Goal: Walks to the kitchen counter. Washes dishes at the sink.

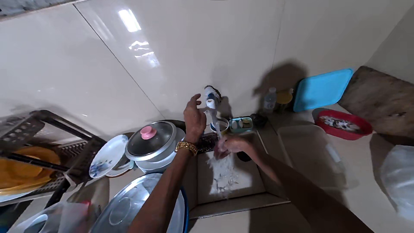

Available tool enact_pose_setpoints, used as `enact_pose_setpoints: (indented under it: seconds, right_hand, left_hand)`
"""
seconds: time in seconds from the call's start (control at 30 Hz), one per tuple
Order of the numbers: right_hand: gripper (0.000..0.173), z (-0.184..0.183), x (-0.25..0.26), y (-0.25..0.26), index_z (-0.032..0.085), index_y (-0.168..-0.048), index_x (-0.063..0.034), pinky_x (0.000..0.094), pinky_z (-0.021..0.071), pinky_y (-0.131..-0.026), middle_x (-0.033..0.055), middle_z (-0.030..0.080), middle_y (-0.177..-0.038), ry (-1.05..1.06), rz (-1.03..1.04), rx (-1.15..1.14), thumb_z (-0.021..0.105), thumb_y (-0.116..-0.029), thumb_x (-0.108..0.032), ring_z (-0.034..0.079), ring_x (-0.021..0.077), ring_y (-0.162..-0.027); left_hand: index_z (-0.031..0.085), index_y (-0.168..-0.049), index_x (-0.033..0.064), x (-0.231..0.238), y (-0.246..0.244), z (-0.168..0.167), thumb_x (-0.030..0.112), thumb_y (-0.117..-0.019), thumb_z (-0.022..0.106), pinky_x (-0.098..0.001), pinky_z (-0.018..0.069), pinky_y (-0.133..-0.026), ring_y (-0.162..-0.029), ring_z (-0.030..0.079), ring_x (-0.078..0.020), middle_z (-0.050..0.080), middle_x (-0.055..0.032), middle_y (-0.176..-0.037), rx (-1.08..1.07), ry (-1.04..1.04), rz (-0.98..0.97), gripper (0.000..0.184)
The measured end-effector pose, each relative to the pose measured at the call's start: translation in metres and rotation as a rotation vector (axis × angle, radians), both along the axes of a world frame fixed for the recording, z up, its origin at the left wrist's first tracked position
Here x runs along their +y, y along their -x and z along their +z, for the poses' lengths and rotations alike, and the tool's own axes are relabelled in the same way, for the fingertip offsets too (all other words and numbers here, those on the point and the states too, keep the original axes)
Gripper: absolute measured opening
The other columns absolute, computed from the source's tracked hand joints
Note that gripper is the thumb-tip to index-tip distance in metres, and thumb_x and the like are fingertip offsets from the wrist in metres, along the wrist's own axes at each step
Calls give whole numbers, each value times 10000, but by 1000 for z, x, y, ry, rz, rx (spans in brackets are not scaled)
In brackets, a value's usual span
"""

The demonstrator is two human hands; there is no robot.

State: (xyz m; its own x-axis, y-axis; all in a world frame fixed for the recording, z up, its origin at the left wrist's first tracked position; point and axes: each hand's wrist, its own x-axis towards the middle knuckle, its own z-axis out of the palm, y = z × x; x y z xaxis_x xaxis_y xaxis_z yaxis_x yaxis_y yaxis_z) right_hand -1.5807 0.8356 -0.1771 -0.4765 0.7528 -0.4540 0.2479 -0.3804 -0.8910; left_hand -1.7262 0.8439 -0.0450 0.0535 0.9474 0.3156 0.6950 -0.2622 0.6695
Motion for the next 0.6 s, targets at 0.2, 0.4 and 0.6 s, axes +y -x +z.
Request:
enact_pose_setpoints:
  seconds: [0.2, 0.4, 0.6]
  right_hand:
    - [241, -2, 8, 7, 564, -1251, 87, 367, 587, -817, 180, 685, -1031, 0, -188, -10, 452, -1057, -3, 698, 206, -861]
    - [204, 0, 13, 14, 558, -1189, 82, 342, 595, -728, 141, 675, -912, -37, -165, -39, 559, -986, 58, 686, 181, -748]
    - [260, 14, 14, 27, 602, -1162, 36, 351, 493, -656, 135, 615, -892, -219, -150, -408, 609, -1027, -186, 570, 188, -694]
  left_hand:
    - [634, -1289, -52, -1, 2, 16, -69, -1003, 434, -473, 523, -1002, -1139, 675, -323, 676, -222, -1250, 0, -13, -99, 349]
    - [675, -1241, -57, 2, 6, 24, -18, -969, 629, -488, 552, -947, -1043, 701, -348, 702, -237, -1153, 185, -1, -151, 278]
    - [720, -1215, 25, 14, 16, 17, -59, -948, 622, -512, 561, -894, -937, 728, -304, 752, -155, -1046, 213, 3, -117, 296]
